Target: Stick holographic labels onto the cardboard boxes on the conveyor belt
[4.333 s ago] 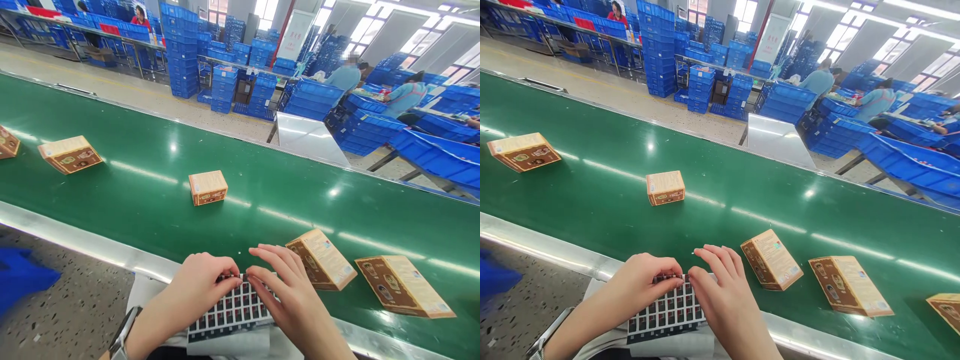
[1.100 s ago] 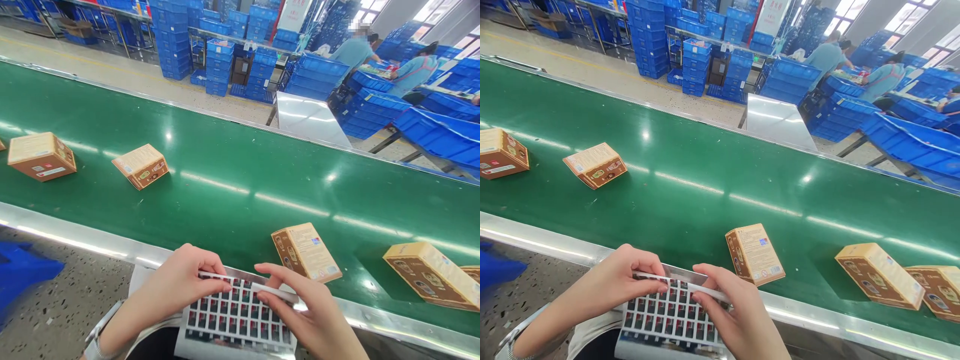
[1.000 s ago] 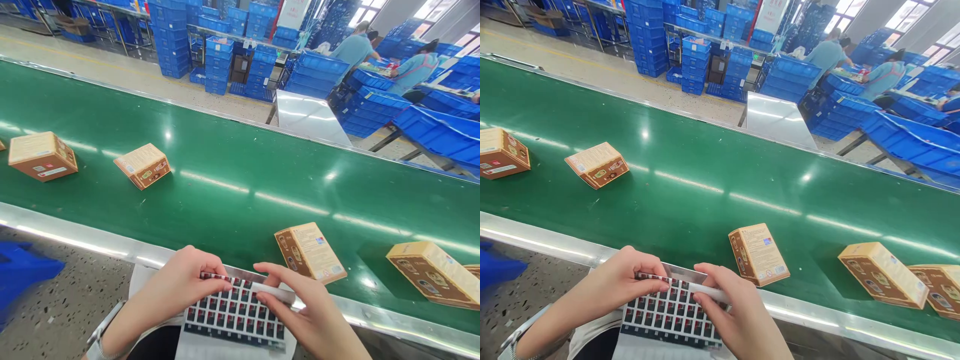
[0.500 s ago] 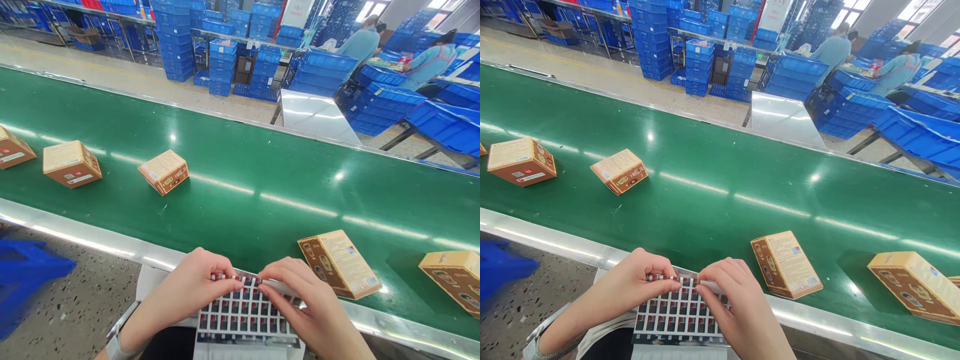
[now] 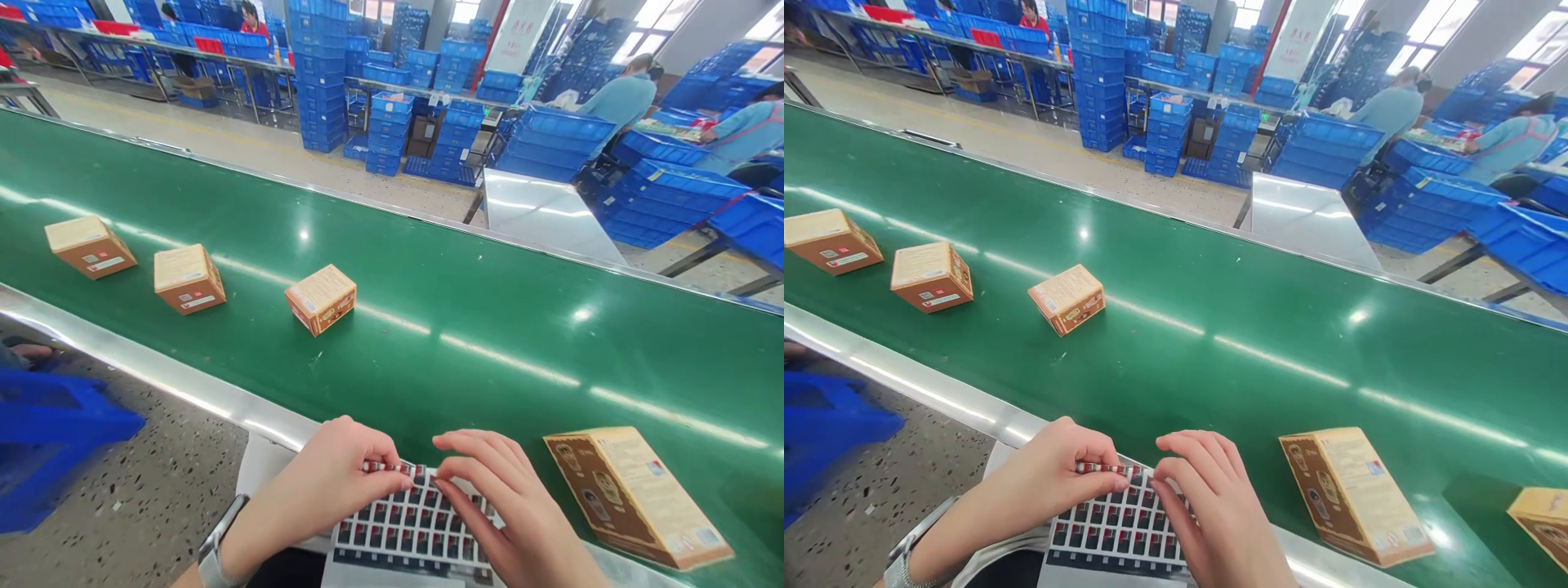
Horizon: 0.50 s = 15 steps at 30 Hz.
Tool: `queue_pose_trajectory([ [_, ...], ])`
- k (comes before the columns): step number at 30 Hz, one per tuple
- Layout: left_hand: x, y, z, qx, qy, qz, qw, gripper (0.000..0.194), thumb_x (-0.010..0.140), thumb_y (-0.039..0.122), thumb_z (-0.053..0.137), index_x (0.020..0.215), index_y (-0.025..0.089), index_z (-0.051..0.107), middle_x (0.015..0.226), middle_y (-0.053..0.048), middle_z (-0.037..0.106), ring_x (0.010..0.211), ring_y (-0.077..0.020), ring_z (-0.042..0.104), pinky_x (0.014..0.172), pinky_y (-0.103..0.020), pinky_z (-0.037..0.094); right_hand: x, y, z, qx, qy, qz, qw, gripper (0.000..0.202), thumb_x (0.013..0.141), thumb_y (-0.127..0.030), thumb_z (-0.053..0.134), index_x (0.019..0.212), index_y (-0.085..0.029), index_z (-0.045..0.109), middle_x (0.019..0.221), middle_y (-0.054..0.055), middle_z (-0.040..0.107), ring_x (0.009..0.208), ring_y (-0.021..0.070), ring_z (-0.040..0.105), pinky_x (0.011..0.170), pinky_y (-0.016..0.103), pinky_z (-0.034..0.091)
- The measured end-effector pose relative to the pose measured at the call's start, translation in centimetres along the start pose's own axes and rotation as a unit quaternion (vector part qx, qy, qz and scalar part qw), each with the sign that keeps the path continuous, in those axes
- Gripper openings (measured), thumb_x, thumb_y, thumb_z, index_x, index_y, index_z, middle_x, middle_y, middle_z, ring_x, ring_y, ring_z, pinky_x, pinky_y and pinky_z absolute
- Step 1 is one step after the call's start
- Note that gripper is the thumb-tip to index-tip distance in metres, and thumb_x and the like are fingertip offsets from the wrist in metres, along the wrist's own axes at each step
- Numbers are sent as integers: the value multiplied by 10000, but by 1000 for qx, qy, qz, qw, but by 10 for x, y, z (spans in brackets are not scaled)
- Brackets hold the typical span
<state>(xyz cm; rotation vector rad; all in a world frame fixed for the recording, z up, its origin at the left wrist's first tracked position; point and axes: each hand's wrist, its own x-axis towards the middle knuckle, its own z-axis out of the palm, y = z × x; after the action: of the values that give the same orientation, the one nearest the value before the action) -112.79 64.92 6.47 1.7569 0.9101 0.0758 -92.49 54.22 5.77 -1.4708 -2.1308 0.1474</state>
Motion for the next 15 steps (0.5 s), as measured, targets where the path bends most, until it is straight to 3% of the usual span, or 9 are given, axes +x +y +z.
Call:
queue_pose_trajectory([
  [5,1,-3,-8,-15,16,-26,999,206,796,266,699,622,160,730,536,49,544,544,-101,427,523,-203,288,12,10,-14,129,-33,49,990,120,981,-172,563,941,-273,613,1080,35,749,1007,199,723,850,285,599],
  [7,-3,-6,-12,-23,-10,-18,1000,174,782,259,718,643,160,755,538,46,559,543,-101,431,519,-201,290,30,21,-11,184,10,108,977,92,1003,-236,537,1030,-289,606,1083,36,746,1006,193,724,847,296,604],
  [8,-5,-7,-12,-31,-32,-8,999,154,774,258,733,659,162,769,545,43,572,545,-101,438,521,-200,298,42,26,-6,199,63,141,968,134,1007,-293,531,1130,-294,584,1091,48,741,1025,205,717,858,329,604],
  [10,-11,-11,-10,-55,-75,17,995,116,755,257,768,683,171,795,562,38,598,553,-103,469,530,-199,321,73,34,12,214,111,208,948,474,957,-436,590,1377,-273,444,1243,115,687,1128,266,670,901,445,588],
  [12,-16,-14,-5,-75,-101,37,991,76,740,240,790,701,180,814,570,36,606,560,-105,495,537,-195,344,106,36,35,204,100,234,946,940,811,-521,731,1549,-252,215,1428,180,553,1278,338,566,1000,562,515],
  [15,-19,-18,3,-76,-105,60,990,53,742,190,780,720,189,828,564,38,607,549,-100,500,537,-187,365,149,30,70,175,43,213,960,1293,665,-431,863,1602,-281,-16,1570,195,370,1445,382,363,1140,633,341],
])
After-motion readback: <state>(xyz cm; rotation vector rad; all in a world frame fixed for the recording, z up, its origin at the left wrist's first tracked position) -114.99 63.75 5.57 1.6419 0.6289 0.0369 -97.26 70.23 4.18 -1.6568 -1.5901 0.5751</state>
